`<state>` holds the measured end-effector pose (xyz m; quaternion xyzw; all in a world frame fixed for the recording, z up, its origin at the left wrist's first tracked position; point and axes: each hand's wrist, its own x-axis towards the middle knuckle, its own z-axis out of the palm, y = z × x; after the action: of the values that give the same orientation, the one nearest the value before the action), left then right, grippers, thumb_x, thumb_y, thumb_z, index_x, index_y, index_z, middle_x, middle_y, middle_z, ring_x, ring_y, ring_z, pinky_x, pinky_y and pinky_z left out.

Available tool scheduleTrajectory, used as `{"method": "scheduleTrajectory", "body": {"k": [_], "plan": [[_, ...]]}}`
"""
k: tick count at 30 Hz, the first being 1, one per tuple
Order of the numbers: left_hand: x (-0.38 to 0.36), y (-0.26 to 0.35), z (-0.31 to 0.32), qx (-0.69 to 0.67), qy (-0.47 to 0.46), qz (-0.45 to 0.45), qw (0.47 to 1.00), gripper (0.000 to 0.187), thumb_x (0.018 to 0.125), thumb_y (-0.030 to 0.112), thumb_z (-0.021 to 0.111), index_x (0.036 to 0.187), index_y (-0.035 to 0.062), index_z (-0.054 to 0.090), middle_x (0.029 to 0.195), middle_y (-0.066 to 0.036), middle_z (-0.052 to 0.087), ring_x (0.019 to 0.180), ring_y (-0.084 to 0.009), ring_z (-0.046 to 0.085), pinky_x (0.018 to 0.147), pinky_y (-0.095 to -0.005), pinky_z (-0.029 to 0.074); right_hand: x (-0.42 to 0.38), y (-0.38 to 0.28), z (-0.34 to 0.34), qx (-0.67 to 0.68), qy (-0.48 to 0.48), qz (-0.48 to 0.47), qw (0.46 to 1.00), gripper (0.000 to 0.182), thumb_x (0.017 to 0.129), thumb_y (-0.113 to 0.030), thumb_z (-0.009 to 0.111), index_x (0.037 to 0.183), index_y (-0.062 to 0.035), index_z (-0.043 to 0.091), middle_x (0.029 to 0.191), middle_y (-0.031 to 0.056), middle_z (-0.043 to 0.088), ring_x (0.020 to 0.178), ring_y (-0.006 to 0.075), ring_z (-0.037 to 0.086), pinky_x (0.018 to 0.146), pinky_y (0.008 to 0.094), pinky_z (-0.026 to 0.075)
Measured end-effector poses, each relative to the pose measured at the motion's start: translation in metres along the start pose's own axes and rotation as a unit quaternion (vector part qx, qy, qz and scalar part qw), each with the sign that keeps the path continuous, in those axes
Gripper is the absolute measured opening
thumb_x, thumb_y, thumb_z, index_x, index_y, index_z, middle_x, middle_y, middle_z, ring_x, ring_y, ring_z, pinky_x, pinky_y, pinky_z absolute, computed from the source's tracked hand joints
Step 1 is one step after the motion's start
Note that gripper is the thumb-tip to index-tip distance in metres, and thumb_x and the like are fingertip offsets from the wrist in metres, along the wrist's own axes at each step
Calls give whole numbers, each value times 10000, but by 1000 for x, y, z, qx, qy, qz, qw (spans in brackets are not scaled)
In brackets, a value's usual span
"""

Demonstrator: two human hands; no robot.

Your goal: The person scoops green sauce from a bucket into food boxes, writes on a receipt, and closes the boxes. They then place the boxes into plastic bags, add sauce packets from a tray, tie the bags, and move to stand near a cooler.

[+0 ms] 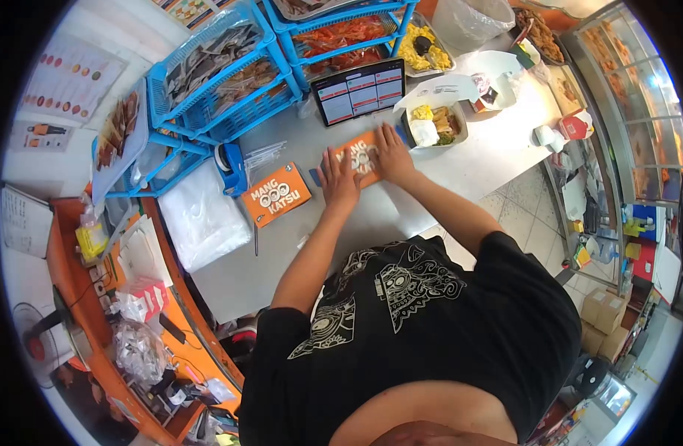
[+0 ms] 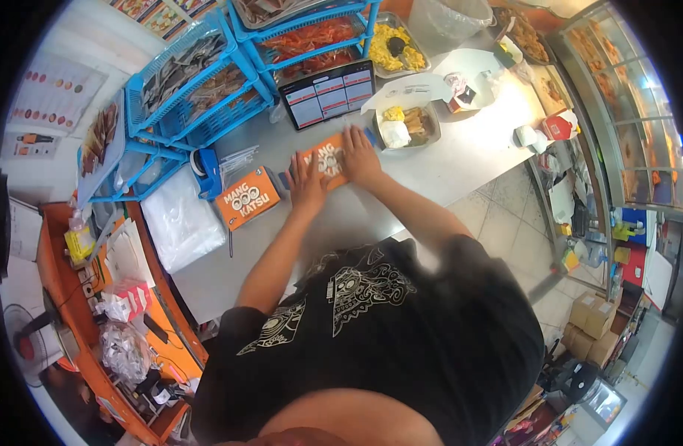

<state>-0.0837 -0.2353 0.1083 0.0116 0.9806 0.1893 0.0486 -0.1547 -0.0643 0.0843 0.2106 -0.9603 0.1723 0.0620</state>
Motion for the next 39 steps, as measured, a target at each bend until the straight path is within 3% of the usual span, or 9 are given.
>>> {"method": "scheduleTrajectory", "body": {"k": [6,7,11,17,24,29,32,34,39], "plan": [[-71,25,33,-242,73,-113,961,716,958,115,505,1484,-121,80,1578,-313,13,1473,-458,17,1199,-496,127,-110,-31,-37,249,-51,171,952,749,943,-199,586,1479,95,153,1428,363,369,1337,474,383,1098,450,353],[-75,27,48,-258,154,-162,940,589,964,85,469,1476,-69,220,1504,-321,295,1413,-432,294,1138,-451,298,-119,-29,-41,335,-96,242,905,750,954,-199,580,1489,78,133,1408,353,409,1305,468,434,1071,440,385],[-76,17,38,-392,95,-235,884,354,983,183,498,1301,32,533,1037,-205,695,958,-372,671,840,-453,509,-119,-3,-39,365,-118,215,898,752,967,-212,572,1513,25,113,1358,312,493,1233,431,528,1014,421,434],[-48,-29,11,-467,-25,-253,847,433,978,356,531,1224,8,603,1096,-144,690,1026,-259,638,884,-365,478,-59,31,-74,458,-185,319,809,670,936,-559,509,1292,3,593,1217,264,630,1181,348,593,993,380,446],[-50,-12,-6,-479,-92,-295,822,471,986,411,510,1094,-15,676,919,-55,685,828,-150,579,797,-322,454,-61,46,-83,395,-276,278,831,610,952,-500,500,1219,32,634,1178,265,643,1162,363,587,996,394,435],[-66,-27,26,-400,-154,-238,872,522,938,401,600,1289,14,584,1128,-139,655,1037,-247,588,895,-360,457,-89,49,-49,370,-156,176,899,497,983,-353,505,1278,40,575,1209,266,605,1179,376,559,990,404,438],[-64,-24,21,-188,92,-43,977,802,844,439,715,1490,117,367,1460,-178,426,1359,-357,374,1054,-441,398,-94,48,-44,372,-77,111,918,510,995,-251,517,1413,30,429,1328,278,527,1249,373,513,1029,380,418],[-49,-11,-17,-130,-111,84,982,1041,742,491,792,1553,231,194,1604,-138,146,1475,-391,105,1150,-508,295,-96,45,-62,425,-114,28,897,595,993,-229,530,1475,41,307,1388,288,481,1294,372,486,1041,360,417],[-36,9,-55,-88,-236,67,966,1079,666,489,840,1541,282,243,1604,-141,114,1478,-376,119,1163,-498,286,-94,47,-42,523,-122,183,823,643,999,-181,546,1510,40,226,1473,233,429,1280,307,520,1037,343,421]]}}
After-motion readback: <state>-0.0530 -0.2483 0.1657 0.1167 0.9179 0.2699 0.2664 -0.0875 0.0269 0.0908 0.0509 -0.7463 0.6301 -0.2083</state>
